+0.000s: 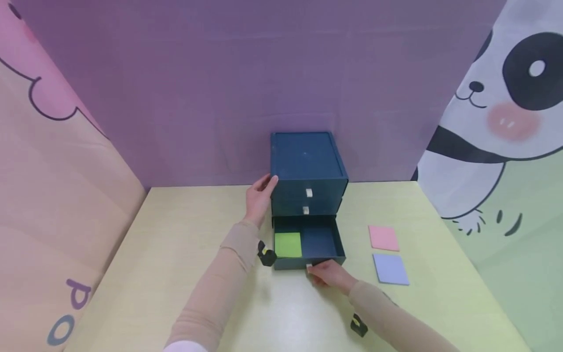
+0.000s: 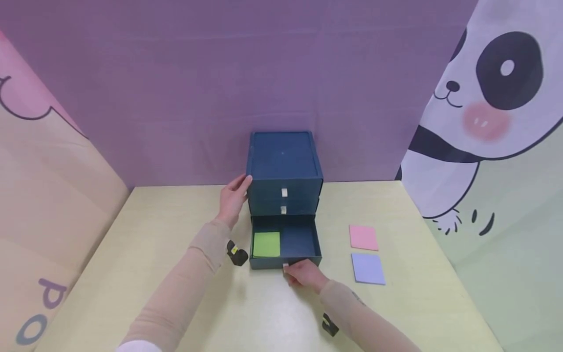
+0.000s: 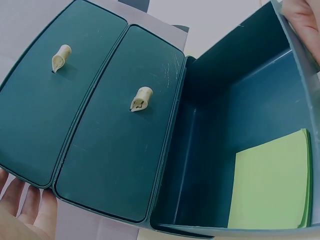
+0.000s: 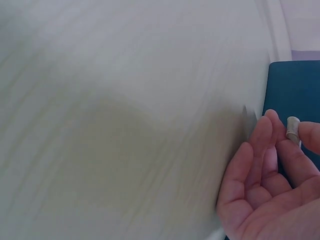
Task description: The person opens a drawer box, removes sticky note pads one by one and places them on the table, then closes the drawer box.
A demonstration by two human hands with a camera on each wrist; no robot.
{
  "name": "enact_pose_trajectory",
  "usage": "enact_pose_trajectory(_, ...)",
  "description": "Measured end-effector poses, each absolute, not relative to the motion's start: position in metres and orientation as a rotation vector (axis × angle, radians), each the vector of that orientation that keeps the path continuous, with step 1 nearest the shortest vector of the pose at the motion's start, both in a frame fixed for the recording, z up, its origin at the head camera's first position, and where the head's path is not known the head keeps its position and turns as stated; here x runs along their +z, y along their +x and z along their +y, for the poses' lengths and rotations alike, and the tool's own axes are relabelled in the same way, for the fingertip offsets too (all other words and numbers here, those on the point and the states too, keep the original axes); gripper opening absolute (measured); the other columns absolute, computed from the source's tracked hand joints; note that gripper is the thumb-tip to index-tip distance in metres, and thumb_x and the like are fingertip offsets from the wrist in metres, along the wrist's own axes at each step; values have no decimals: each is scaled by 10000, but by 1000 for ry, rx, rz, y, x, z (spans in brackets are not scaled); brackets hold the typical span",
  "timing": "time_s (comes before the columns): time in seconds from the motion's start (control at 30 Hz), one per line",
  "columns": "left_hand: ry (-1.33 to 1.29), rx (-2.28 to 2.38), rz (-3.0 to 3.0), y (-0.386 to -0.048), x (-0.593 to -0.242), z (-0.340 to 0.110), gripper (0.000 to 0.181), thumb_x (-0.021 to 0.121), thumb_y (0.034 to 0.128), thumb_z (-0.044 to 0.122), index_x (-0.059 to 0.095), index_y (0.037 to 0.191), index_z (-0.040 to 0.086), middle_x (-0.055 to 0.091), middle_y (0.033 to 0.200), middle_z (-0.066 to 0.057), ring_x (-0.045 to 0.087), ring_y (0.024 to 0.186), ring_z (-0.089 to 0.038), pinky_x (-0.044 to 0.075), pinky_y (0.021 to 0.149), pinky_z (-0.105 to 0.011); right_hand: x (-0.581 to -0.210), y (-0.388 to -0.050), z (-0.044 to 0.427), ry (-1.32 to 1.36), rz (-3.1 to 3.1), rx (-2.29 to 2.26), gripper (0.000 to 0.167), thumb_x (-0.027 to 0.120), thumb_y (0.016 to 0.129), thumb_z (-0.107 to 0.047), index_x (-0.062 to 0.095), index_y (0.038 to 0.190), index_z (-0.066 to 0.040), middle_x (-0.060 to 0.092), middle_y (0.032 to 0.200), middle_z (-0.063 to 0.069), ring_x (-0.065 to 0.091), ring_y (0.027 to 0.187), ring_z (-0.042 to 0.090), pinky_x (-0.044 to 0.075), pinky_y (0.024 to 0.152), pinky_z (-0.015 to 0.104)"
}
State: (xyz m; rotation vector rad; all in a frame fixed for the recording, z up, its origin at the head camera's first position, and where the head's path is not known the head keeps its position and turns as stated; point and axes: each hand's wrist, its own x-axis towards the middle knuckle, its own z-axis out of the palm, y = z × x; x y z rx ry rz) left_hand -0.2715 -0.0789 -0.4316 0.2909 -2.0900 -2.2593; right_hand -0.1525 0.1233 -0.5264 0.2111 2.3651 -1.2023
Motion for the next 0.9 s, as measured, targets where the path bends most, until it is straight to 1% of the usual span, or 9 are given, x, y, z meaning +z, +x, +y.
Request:
enact_pose_trajectory(0.3,270,-2273,-2102,-270,-429,-78,538,636,883,434,550,1338,160,525,1385,-17,472,1282,-179,395,1074,-345,-528,-140,126,126,2381,-1262,284,611,914,-235,713,854,24,642,668,11,544,613,105,482,586,236)
enact_pose_trajectory(0.63,275,-2251,-2119,-268,-432,-79,541,629,884,446,548,1341,168,521,1390,-10,471,1284,-175,396,1073,-337,-530,-133,126,110,2425,-1186,284,610,913,-256,714,809,-14,618,629,-4,519,589,105,451,572,230)
enact_pose_trajectory(0.9,272,-2243,-2134,-270,-433,-80,566,627,876,471,539,1351,174,519,1394,-3,466,1290,-168,391,1077,-331,-529,-130,125,58,2444,-1135,336,583,932,-296,706,754,-39,593,610,-10,473,568,106,410,553,235)
